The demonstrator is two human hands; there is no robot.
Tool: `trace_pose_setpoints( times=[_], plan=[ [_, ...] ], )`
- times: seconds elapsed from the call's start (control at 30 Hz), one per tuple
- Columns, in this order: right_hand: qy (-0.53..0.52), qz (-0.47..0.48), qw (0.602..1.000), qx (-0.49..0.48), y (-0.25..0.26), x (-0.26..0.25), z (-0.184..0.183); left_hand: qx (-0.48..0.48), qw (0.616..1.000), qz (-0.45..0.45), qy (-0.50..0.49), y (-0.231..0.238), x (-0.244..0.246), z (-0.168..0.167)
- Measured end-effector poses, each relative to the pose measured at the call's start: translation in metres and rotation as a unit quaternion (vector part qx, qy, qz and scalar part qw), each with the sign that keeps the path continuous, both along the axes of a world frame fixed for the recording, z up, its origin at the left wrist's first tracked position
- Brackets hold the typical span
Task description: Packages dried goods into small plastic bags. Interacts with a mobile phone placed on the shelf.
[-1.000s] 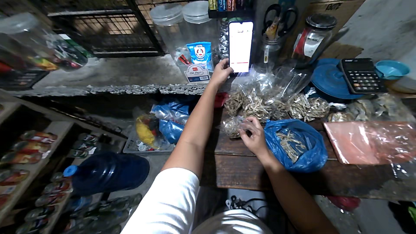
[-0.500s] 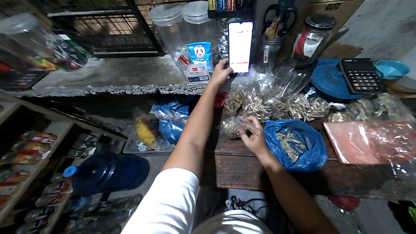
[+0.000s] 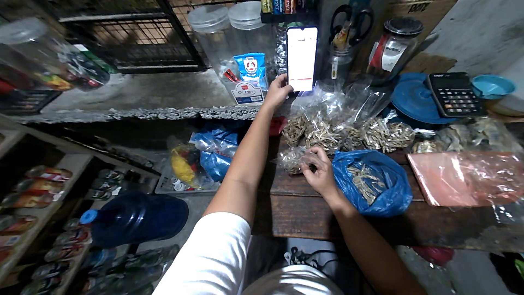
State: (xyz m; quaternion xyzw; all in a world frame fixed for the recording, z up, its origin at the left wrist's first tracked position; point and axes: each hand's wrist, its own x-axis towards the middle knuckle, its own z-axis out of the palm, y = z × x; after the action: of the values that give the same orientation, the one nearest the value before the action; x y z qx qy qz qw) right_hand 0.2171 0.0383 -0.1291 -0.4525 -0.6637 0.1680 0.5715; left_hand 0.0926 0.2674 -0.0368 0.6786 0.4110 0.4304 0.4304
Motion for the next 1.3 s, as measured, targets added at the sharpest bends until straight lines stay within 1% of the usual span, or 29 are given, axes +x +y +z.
trace_pose_setpoints(
  times=[0.37, 0.5, 0.7, 1.3],
  plan=[
    [-0.001, 0.001, 1.0, -0.001, -0.0006, 0.0001, 0.0006, -0.001, 1.0, 0.0, -0.004, 0.001, 0.0014, -0.0013],
    [-0.001, 0.001, 1.0, -0.001, -0.0007, 0.0, 0.0004, 0.012, 1.0, 0.017, 0.0, 0.0, 0.0024, -0.0006],
    [-0.005, -0.002, 1.0, -0.001, -0.0009, 0.0002, 0.0013, -0.01, 1.0, 0.004, 0.001, 0.0004, 0.0027, -0.0006],
    [-0.007, -0.004, 1.0, -0.001, -0.0002, 0.0002, 0.0001, -0.007, 1.0, 0.003, 0.0, -0.0011, 0.0026, -0.0004]
  ],
)
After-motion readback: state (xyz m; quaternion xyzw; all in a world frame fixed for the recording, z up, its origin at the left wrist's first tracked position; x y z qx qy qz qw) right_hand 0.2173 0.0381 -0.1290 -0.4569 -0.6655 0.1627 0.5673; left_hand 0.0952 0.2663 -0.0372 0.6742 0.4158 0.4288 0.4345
